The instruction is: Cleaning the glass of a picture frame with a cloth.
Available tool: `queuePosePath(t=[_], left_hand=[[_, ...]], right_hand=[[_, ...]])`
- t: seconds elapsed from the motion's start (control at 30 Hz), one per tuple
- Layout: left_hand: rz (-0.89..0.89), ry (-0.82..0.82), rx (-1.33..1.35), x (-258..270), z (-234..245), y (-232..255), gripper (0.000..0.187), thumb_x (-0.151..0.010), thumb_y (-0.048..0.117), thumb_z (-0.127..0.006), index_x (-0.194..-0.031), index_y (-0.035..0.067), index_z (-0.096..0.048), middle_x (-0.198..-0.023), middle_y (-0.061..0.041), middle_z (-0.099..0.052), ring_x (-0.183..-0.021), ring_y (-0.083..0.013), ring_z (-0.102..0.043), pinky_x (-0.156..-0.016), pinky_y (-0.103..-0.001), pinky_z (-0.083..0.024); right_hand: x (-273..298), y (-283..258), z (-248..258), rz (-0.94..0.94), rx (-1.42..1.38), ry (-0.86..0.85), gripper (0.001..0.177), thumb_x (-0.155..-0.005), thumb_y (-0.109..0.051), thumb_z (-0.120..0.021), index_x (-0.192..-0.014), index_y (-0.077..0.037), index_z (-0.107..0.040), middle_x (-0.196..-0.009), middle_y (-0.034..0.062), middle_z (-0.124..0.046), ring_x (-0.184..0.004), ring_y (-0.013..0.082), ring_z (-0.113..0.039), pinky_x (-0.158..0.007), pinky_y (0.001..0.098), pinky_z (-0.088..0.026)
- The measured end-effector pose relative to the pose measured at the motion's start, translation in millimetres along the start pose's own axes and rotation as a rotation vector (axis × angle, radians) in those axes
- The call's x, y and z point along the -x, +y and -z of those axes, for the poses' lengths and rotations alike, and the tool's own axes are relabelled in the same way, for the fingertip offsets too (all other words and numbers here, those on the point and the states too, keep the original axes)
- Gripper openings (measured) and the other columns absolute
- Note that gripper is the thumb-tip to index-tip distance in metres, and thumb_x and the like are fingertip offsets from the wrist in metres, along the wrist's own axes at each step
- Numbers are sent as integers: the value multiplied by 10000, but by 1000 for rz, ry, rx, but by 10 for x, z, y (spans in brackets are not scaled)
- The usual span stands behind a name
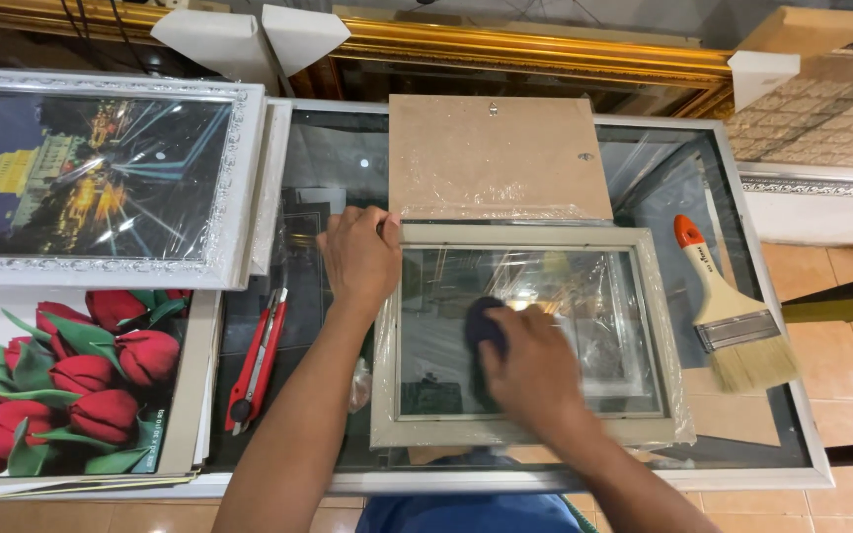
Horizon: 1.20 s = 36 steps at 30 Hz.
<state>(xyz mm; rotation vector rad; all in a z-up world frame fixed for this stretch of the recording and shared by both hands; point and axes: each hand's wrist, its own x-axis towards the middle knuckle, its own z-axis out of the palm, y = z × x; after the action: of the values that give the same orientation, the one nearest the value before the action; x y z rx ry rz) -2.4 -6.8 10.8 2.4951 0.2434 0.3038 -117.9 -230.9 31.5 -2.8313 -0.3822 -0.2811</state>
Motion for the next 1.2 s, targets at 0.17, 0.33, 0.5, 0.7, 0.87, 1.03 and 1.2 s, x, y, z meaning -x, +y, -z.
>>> queuePosePath(t=[0.17,0.33,0.5,0.7,0.87,1.03,1.2], left_hand=[[29,-36,19,25,95,71,263,-1041,343,-540,-972,177,-731,-1032,-59,-664,-1085,-266,-597,-959,-426,-392],[7,8,33,22,-10,-14,234,-1029,327,-563,-955,185,-733,-988,-28,-647,-1059,-255,-592,-942,-422,-386],[-20,83,5,-10,-121,-117,188,-971,357,-605,-940,215,-723,-991,-15,-656,-1067,-259,-588,-949,-427,-403],[-44,123,3,-19,-219,-200,182,-974,387,-595,-938,254,-713,-955,10,-623,-1052,-221,-567,-939,-384,-404],[-15,79,12,-32,-179,-176,237,-991,420,-564,-944,244,-717,-975,12,-629,-1079,-220,-567,-954,-392,-390],[-99,145,-26,22,-94,-73,220,-992,278,-599,-939,122,-745,-918,-69,-664,-909,-275,-564,-862,-422,-385],[-26,44,-13,-3,-61,-102,239,-1004,373,-557,-963,210,-727,-991,-19,-657,-1081,-263,-596,-937,-415,-401]], right_hand=[[282,1303,201,-312,209,54,411,-846,-339,-732,-1225,-181,-716,-1102,144,-686,-1027,400,-684,-891,477,-545],[16,789,32,-241,266,108,429,-844,-312,-732,-1218,-104,-698,-1045,175,-671,-966,429,-687,-886,490,-538],[-602,-305,-214,141,-74,-105,400,-828,-262,-705,-1207,-132,-711,-1031,150,-684,-988,441,-659,-891,502,-518],[-1225,-443,-316,267,-54,-202,381,-811,-255,-720,-1162,-107,-706,-1016,139,-629,-994,429,-644,-836,485,-555],[-526,-641,279,262,-92,-535,346,-818,-233,-697,-1149,-140,-741,-1098,160,-682,-1036,446,-677,-816,525,-586],[-104,-627,383,697,-136,-370,104,-773,-138,-659,-857,-79,-674,-927,99,-640,-864,321,-532,-772,407,-459],[-940,-536,97,152,23,-393,313,-864,-263,-636,-1128,-127,-735,-1001,123,-652,-951,409,-693,-753,510,-596]])
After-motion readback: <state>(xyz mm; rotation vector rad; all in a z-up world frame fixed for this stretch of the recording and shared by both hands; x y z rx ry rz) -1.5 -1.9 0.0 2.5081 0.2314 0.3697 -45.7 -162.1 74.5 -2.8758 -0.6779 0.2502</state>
